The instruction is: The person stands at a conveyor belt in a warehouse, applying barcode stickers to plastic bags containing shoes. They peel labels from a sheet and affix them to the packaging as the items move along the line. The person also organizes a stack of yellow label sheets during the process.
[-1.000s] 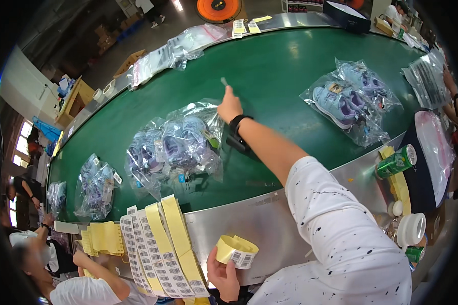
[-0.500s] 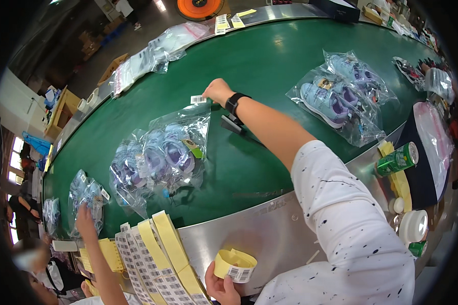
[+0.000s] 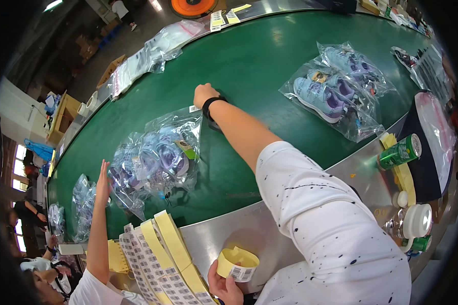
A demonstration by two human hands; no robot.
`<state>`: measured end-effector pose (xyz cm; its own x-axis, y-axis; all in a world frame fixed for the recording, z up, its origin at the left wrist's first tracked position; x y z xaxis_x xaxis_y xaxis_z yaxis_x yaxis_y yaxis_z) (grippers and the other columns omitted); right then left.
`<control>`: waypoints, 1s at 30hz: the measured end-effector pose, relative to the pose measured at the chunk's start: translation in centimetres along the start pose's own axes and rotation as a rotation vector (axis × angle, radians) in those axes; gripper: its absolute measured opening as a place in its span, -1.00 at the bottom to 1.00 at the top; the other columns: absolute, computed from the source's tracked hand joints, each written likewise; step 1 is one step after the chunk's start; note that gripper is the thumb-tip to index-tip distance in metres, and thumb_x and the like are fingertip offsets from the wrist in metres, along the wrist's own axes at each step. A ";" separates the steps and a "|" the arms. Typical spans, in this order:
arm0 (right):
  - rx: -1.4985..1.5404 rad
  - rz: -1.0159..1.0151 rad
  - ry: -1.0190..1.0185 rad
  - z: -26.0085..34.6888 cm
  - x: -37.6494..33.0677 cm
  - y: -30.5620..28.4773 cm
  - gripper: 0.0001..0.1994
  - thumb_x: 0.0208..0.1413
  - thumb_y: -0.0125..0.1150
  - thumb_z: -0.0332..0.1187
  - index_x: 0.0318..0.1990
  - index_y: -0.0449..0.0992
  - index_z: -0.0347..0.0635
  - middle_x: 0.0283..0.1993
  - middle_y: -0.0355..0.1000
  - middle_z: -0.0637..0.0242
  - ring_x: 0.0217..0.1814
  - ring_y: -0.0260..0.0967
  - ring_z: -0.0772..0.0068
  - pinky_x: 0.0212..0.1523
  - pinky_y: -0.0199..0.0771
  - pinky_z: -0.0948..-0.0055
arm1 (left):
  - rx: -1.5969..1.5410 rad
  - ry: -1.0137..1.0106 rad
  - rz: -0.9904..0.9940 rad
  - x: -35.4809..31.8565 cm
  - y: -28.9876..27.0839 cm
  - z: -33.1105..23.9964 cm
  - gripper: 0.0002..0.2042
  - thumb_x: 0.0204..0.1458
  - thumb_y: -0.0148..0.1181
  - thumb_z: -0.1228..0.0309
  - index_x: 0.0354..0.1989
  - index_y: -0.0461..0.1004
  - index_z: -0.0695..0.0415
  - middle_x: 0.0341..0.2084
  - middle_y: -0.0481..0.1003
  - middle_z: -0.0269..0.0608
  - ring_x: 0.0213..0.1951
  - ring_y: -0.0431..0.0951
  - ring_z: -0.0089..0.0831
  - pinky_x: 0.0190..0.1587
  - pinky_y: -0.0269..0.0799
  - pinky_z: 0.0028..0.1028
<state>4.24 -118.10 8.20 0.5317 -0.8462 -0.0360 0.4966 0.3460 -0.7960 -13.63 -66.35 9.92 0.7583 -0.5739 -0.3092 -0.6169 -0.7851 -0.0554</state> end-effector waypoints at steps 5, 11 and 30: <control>-0.186 0.028 0.080 0.0 -3.1 -2.6 -0.66 -0.02 0.18 -0.34 -0.07 0.51 -0.29 0.16 0.21 -0.01 0.10 0.38 -0.03 0.04 0.45 0.14 | 0.049 0.078 -0.008 0.0 0.2 -0.5 -0.52 0.10 0.10 0.49 0.20 0.20 0.32 0.09 0.34 0.02 0.08 0.36 -0.20 0.14 0.27 -0.33; -0.349 -0.047 -0.201 -7.1 -5.3 -12.2 -0.69 -0.17 0.14 -0.29 -0.29 0.60 -0.28 -0.19 0.47 -0.16 -0.14 0.47 -0.12 -0.08 0.51 0.14 | -0.193 0.133 -0.084 0.3 0.5 -1.8 -0.59 0.11 0.04 0.56 0.16 0.25 0.35 0.00 0.42 0.04 0.02 0.42 -0.23 0.10 0.31 -0.36; 0.455 -0.212 -0.018 -13.6 -18.2 -14.5 -0.38 -0.09 0.31 -0.17 0.09 0.34 -0.40 0.07 0.38 -0.11 0.07 0.37 -0.07 0.08 0.38 0.22 | -0.317 0.203 -0.068 -0.1 1.5 -2.7 -0.57 0.16 -0.09 0.60 0.23 0.14 0.27 -0.04 0.43 -0.02 -0.13 0.53 -0.35 -0.12 0.50 -0.44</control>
<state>-21.97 -113.27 12.20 0.3964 -0.9112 0.1122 0.8420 0.3122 -0.4399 -14.07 -68.04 12.42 0.8412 -0.5274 -0.1191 -0.4918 -0.8378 0.2371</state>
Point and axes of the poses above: each hand's wrist, its own x-axis towards the middle knuckle, its own y-axis out of the palm, z = x × y, the point moved 8 cm from there along x, towards the middle knuckle
